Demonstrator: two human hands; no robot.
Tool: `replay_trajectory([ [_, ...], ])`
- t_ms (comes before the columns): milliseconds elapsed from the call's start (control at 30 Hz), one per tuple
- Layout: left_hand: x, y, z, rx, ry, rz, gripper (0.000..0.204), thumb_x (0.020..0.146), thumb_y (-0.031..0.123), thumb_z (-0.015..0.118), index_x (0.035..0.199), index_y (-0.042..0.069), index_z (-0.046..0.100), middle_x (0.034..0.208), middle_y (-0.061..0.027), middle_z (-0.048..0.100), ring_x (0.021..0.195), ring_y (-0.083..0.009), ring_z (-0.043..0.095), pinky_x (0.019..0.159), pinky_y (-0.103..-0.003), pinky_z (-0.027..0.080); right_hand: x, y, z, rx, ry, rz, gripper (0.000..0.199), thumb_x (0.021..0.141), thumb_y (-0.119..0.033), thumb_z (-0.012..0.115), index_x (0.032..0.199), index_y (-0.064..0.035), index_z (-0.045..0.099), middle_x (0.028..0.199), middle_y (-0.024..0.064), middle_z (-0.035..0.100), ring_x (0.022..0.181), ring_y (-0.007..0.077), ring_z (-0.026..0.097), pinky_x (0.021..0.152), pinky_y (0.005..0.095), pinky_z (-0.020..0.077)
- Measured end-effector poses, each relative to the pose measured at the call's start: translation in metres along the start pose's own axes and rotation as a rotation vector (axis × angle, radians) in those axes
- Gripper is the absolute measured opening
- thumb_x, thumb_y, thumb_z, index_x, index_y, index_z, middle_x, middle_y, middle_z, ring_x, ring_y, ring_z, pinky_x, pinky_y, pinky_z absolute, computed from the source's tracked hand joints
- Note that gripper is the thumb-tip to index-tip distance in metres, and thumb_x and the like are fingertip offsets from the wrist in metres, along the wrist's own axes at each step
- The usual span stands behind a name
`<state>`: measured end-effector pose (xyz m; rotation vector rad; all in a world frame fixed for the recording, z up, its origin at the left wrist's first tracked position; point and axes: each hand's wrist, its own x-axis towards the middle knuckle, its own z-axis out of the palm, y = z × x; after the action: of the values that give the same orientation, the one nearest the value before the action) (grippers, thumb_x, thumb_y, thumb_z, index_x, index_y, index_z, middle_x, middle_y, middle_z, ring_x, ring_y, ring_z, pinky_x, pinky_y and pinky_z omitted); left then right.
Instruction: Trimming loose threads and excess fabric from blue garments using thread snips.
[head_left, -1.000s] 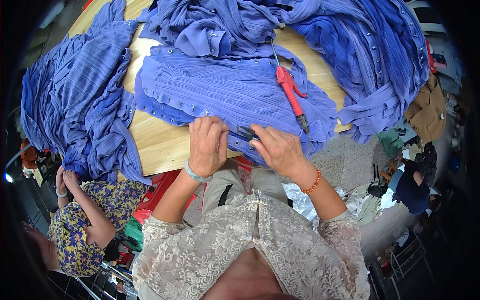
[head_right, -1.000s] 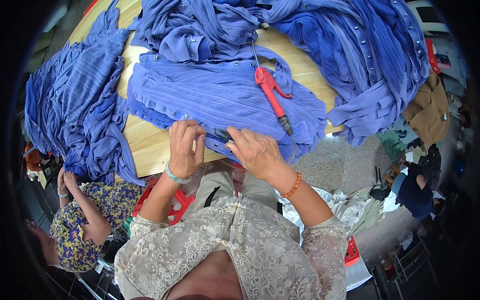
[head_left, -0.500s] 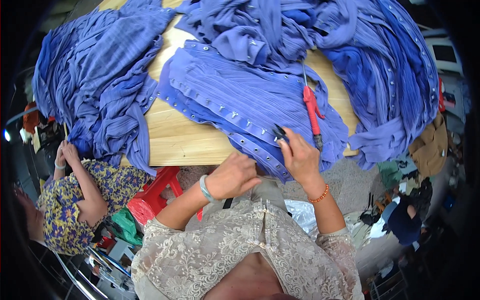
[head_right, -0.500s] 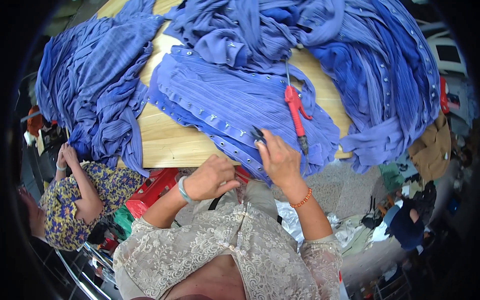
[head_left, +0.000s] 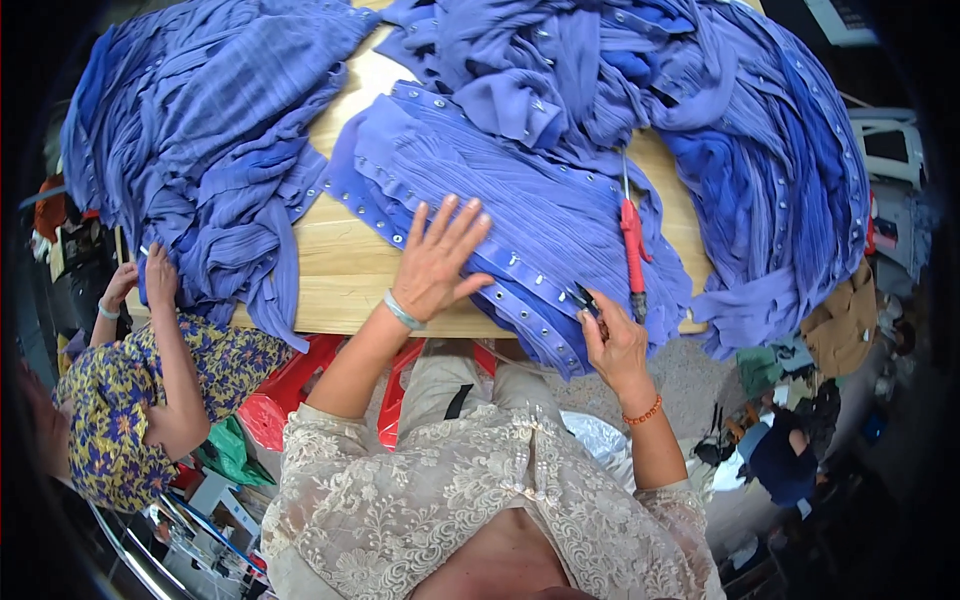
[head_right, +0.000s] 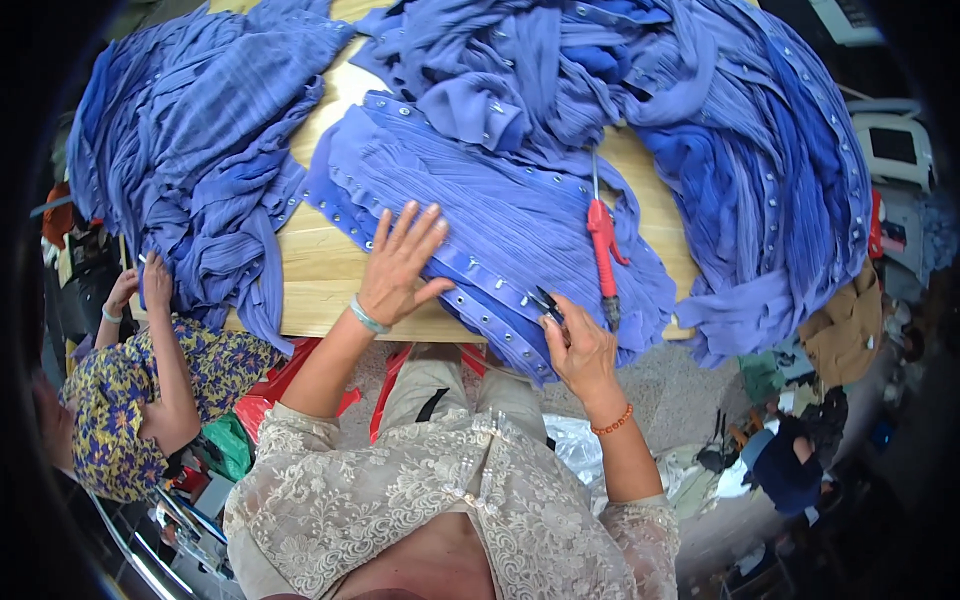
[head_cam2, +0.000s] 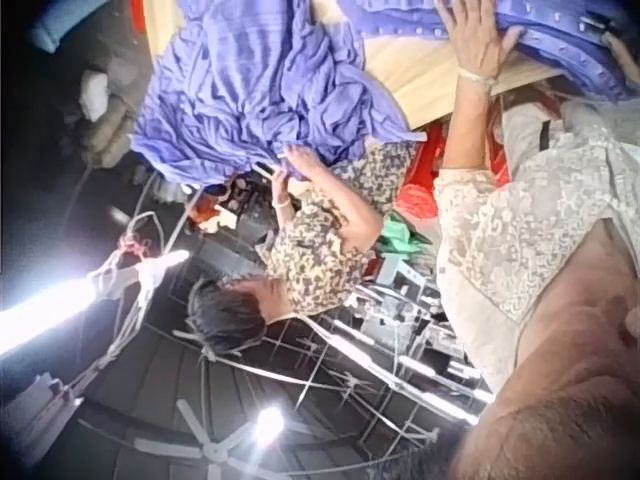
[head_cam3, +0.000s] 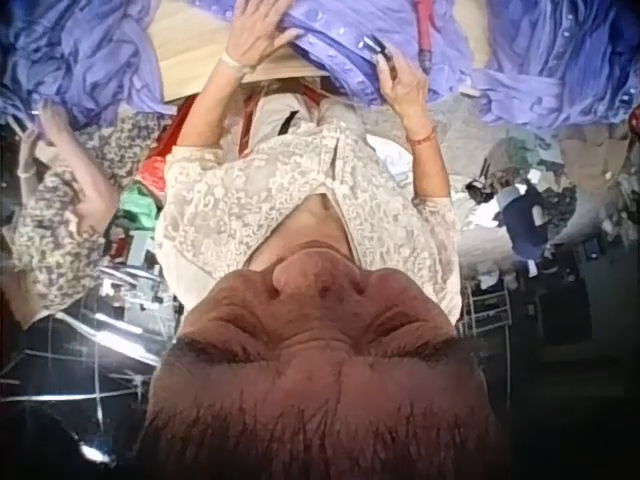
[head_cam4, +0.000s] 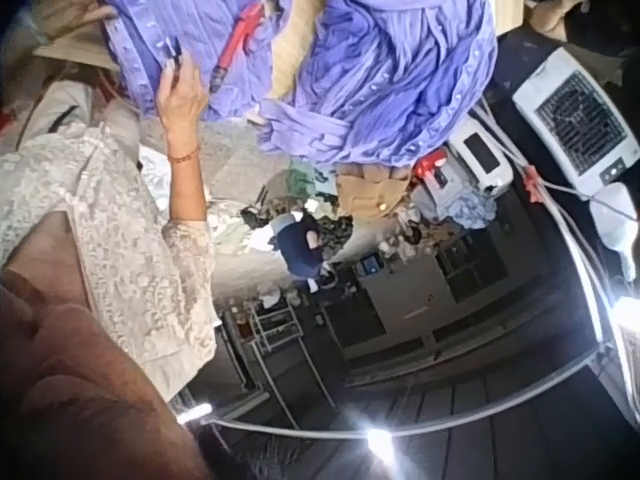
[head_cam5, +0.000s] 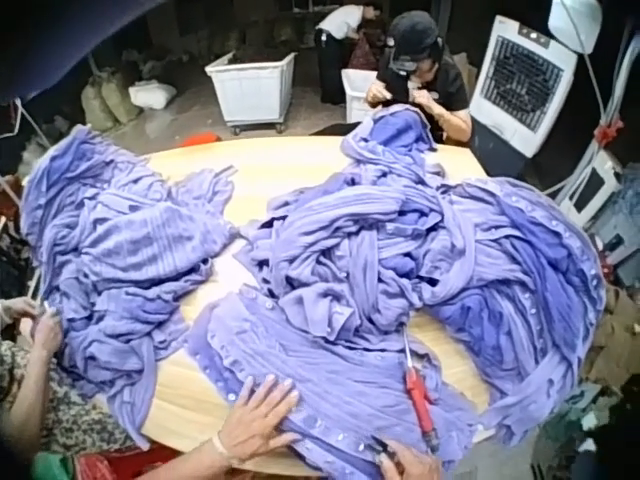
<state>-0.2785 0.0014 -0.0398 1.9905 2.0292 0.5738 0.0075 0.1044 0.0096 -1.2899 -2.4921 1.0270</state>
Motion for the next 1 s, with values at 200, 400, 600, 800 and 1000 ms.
replay_trajectory([
  [200,0.005,-0.008,-0.001,0.017,-0.006,0.008,0.085,0.08,0.05,0.07,0.148,0.009,0.041,0.157,-0.0113,0.035,0.147,-0.0362,0.026,0.119,-0.055,0.015,-0.021,0.004,-0.01,-0.049,-0.002,0.156,0.041,0.08,-0.026,0.08,0.112,-0.006,0.066,0.077,0.0112,0.067,0.062,0.0249,0.065,0.056,0.0345,0.0502],
  [400,0.005,-0.004,0.001,0.028,-0.002,-0.001,0.085,0.081,0.047,0.07,0.15,0.008,0.039,0.157,-0.0116,0.034,0.148,-0.0366,0.025,0.119,-0.053,0.015,-0.056,0.023,-0.019,-0.191,0.089,0.106,0.03,0.079,-0.009,0.074,0.107,-0.0072,0.064,0.088,0.0125,0.07,0.073,0.0331,0.068,0.061,0.0414,0.0518],
  [600,0.006,0.0,0.001,0.062,-0.028,-0.002,0.085,0.083,0.046,0.069,0.151,0.006,0.036,0.158,-0.0125,0.032,0.148,-0.0374,0.023,0.119,-0.053,0.016,-0.078,0.033,-0.024,-0.157,0.055,0.088,0.024,0.082,-0.011,0.071,0.104,-0.0082,0.06,0.083,0.0099,0.066,0.072,0.033,0.066,0.061,0.0432,0.0518],
  [800,0.003,0.003,0.004,0.085,-0.029,-0.011,0.081,0.086,0.039,0.068,0.151,0.005,0.035,0.159,-0.0137,0.032,0.148,-0.0379,0.022,0.119,-0.053,0.016,-0.09,0.052,-0.024,-0.065,-0.11,0.016,0.013,0.087,-0.01,0.063,0.098,-0.0054,0.057,0.087,0.0131,0.064,0.075,0.0356,0.065,0.061,0.0444,0.0506],
  [1000,0.001,0.042,-0.002,0.146,0.046,0.015,0.071,0.086,0.02,0.069,0.149,0.004,0.039,0.156,-0.0178,0.034,0.147,-0.0408,0.025,0.119,-0.055,0.016,-0.076,0.059,-0.029,0.088,0.184,0.085,0.023,0.087,-0.006,0.063,0.11,-0.0055,0.061,0.09,0.0131,0.061,0.075,0.0358,0.064,0.059,0.043,0.0495],
])
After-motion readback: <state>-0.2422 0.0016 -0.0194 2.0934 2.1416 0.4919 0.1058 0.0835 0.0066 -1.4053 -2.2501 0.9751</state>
